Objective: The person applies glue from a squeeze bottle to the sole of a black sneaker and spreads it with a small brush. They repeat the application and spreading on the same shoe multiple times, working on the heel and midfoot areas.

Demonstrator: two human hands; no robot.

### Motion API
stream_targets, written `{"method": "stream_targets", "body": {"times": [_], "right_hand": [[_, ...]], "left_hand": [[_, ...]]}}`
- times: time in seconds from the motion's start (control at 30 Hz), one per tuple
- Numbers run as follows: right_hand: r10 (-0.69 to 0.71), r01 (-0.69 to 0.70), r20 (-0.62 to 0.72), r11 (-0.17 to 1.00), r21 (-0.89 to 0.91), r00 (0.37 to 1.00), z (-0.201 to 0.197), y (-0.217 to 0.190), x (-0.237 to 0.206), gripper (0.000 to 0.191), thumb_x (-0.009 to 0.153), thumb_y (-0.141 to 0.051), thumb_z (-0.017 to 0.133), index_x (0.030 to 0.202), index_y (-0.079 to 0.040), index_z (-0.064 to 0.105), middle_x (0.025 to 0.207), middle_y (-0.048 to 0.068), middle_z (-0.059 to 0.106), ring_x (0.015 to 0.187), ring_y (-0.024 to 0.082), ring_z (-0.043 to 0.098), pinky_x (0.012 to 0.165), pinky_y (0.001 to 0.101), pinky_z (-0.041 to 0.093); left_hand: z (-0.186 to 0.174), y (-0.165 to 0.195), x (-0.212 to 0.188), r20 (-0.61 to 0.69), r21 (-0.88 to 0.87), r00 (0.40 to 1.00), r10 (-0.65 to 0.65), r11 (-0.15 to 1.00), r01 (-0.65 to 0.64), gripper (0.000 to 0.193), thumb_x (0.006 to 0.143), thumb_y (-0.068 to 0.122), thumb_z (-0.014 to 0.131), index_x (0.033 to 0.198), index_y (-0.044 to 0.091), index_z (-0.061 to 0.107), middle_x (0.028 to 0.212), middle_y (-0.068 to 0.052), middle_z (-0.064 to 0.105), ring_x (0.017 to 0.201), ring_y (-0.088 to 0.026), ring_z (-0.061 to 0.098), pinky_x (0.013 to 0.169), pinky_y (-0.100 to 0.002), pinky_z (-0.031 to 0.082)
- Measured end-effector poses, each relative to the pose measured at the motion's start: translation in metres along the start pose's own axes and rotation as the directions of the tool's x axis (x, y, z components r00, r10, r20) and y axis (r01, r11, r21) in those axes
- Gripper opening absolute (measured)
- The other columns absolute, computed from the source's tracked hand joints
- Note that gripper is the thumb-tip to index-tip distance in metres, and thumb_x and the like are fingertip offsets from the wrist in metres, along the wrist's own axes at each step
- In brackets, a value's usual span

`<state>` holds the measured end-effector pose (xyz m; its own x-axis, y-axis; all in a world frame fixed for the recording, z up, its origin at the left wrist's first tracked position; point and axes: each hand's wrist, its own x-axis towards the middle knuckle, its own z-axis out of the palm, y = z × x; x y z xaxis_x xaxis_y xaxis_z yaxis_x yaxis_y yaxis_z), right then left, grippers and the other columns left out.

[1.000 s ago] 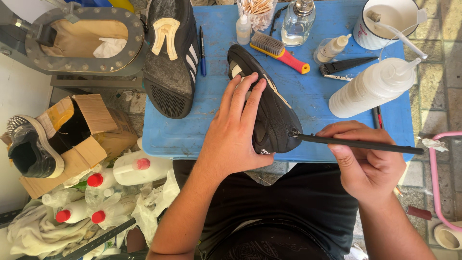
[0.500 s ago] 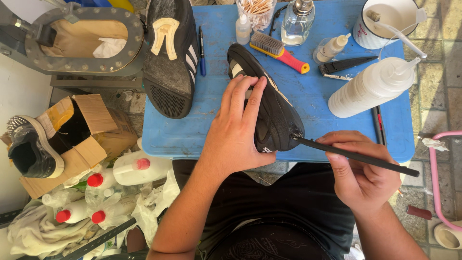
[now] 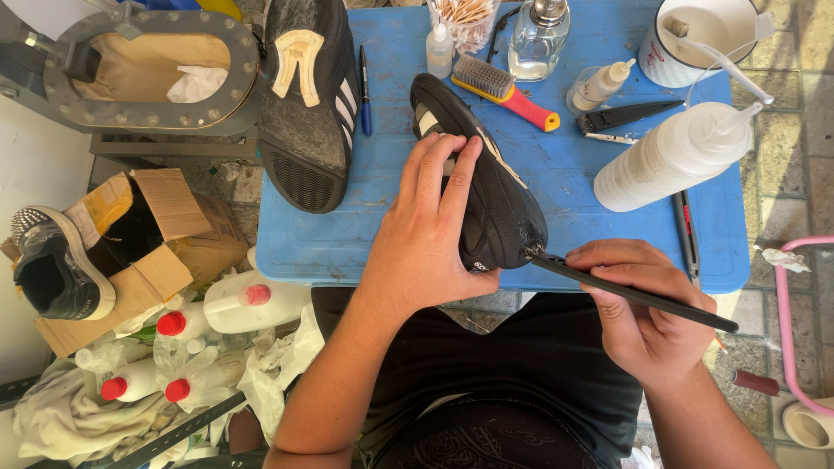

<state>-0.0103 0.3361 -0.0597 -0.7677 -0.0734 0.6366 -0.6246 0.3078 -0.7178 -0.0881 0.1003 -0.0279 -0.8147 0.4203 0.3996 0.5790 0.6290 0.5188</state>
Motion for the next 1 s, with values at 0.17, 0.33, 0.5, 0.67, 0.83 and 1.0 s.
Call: {"method": "stream_targets", "body": {"times": [0.17,0.33,0.5,0.67,0.83,1.0], "right_hand": [[-0.014,0.014,0.002,1.0,0.015,1.0,0.003,0.001,-0.004,0.017,0.1,0.001,0.068,0.111,0.001,0.056,0.103,0.021,0.072,0.099,0.03,0.075,0.09,0.038,0.062],[-0.024,0.022,0.034,0.997,0.068,0.999,-0.002,-0.001,0.0,0.014,0.1,-0.001,0.066,0.109,0.002,0.056,0.107,0.023,0.07,0.098,0.032,0.074,0.086,0.039,0.064],[-0.057,0.061,-0.093,0.997,0.042,0.994,0.0,-0.002,0.01,0.016,0.103,-0.004,0.068,0.111,0.0,0.055,0.108,0.021,0.071,0.1,0.031,0.075,0.09,0.04,0.063],[-0.089,0.09,-0.041,0.996,0.027,0.995,0.006,0.0,0.014,0.017,0.1,-0.003,0.068,0.11,0.0,0.054,0.106,0.022,0.071,0.099,0.034,0.074,0.089,0.042,0.062],[-0.083,0.082,0.014,0.995,0.056,0.996,0.003,0.001,0.011,0.016,0.102,-0.003,0.068,0.11,-0.001,0.054,0.103,0.021,0.071,0.098,0.033,0.075,0.087,0.0403,0.064],[-0.036,0.045,-0.067,0.99,0.134,0.997,0.001,0.004,0.018,0.015,0.102,-0.006,0.067,0.109,0.0,0.055,0.104,0.02,0.07,0.096,0.03,0.073,0.087,0.0409,0.064]], "left_hand": [[-0.001,-0.002,-0.004,-0.004,0.014,1.0,-0.002,1.0,0.002,0.12,0.049,0.032,0.093,0.15,-0.001,0.039,0.148,-0.02,0.038,0.146,-0.044,0.037,0.115,-0.049,0.045],[-0.005,-0.003,-0.004,-0.015,0.011,1.0,-0.003,1.0,0.003,0.121,0.048,0.033,0.094,0.151,0.0,0.039,0.149,-0.019,0.038,0.146,-0.043,0.037,0.113,-0.049,0.047],[-0.005,0.0,-0.003,-0.003,0.023,1.0,0.0,1.0,0.0,0.123,0.047,0.034,0.094,0.151,-0.001,0.037,0.156,-0.017,0.036,0.147,-0.042,0.036,0.115,-0.051,0.045],[-0.004,-0.002,-0.003,0.017,0.04,1.0,-0.011,0.999,0.01,0.126,0.047,0.037,0.093,0.153,0.0,0.036,0.161,-0.012,0.034,0.147,-0.043,0.035,0.113,-0.051,0.046],[-0.005,-0.005,-0.005,0.021,0.045,1.0,-0.014,0.999,0.013,0.126,0.046,0.038,0.093,0.153,0.0,0.037,0.161,-0.012,0.035,0.148,-0.042,0.036,0.112,-0.053,0.047],[-0.005,-0.004,-0.006,0.028,0.061,0.999,-0.018,0.998,0.017,0.124,0.047,0.038,0.092,0.152,0.001,0.038,0.161,-0.011,0.035,0.148,-0.042,0.035,0.112,-0.053,0.046]]}}
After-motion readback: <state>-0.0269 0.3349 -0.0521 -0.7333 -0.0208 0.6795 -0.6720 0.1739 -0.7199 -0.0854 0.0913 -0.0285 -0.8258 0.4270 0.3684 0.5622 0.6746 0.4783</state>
